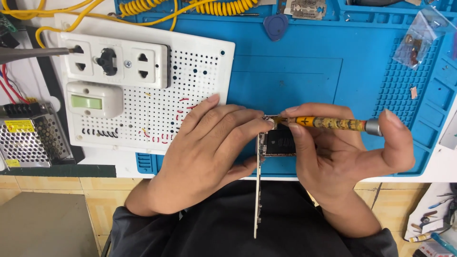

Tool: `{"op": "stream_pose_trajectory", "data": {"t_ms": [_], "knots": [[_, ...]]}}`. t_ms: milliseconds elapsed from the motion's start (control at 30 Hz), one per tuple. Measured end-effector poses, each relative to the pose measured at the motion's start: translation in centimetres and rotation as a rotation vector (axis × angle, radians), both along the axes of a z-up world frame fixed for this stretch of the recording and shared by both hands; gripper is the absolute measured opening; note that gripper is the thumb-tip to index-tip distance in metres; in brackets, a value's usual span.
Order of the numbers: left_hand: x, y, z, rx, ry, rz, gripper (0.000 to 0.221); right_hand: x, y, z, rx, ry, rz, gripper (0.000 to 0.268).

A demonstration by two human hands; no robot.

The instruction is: Disassembling a smartphone to remove the screen, involving the removal of internal screws and prying components apart.

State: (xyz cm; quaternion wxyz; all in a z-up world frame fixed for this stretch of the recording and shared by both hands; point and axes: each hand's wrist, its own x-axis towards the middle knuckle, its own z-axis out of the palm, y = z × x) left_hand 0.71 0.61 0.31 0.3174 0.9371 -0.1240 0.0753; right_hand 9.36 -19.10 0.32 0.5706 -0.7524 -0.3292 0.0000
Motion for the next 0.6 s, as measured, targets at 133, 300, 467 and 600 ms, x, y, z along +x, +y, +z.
{"op": "stream_pose_trajectory", "data": {"t_ms": [133, 300, 467, 600], "knots": [[0.0, 0.0, -0.1, 0.001, -0.009, 0.001, 0.042, 0.1, -0.2, -0.2, 0.005, 0.01, 0.037, 0.086], [-0.1, -0.1, 0.0, -0.007, 0.004, 0.008, 0.04, -0.1, -0.7, -0.5, -0.044, -0.035, 0.035, 0.087], [-0.2, -0.1, -0.1, 0.011, -0.009, 0.008, 0.042, -0.1, -0.5, -0.9, -0.074, -0.101, -0.004, 0.084], [-0.2, -0.2, 0.1, -0.026, -0.007, 0.022, 0.039, -0.6, -1.3, -1.7, -0.069, -0.316, 0.076, 0.088]]}}
